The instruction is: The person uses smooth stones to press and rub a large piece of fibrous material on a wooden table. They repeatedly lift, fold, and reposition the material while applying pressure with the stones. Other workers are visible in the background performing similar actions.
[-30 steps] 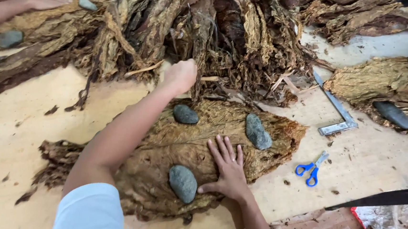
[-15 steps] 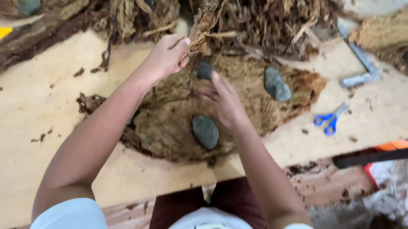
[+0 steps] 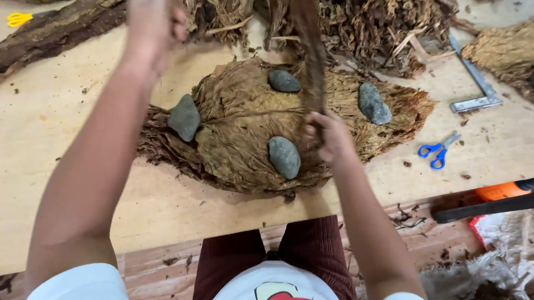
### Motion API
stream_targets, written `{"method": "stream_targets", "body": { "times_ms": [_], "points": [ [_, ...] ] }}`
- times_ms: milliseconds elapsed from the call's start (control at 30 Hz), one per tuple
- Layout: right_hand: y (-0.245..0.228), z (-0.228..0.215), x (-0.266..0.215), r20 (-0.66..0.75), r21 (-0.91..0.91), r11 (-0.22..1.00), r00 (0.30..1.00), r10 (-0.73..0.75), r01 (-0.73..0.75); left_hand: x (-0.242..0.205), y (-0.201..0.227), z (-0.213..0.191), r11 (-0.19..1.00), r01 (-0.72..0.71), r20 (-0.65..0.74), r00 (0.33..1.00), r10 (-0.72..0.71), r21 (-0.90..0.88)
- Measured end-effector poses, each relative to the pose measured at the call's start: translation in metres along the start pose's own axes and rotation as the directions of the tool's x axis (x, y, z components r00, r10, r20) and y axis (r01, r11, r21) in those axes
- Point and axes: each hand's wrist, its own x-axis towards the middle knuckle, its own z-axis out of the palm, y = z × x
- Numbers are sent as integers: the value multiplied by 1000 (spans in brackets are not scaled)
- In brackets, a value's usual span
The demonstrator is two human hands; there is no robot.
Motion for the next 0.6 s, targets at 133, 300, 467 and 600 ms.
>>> {"method": "stream_targets", "body": {
  "times_ms": [133, 300, 467, 600],
  "points": [
    [-7, -55, 17, 5, 128, 991, 999, -33, 32, 10, 8, -26, 990, -3, -118, 993, -14, -141],
    [-5, -87, 34, 99, 270, 956, 984, -145, 114, 7, -6, -31, 974, 97, -109, 987, -121, -203],
    [-47, -15, -40, 198, 339, 870, 876, -439, 359, 6, -22, -32, 985, 56, -29, 998, -61, -165],
    [-65, 16, -43, 166, 380, 672, 668, -726, 636, 10, -27, -41, 987, -37, -6, 999, 37, -154]
  ]
}}
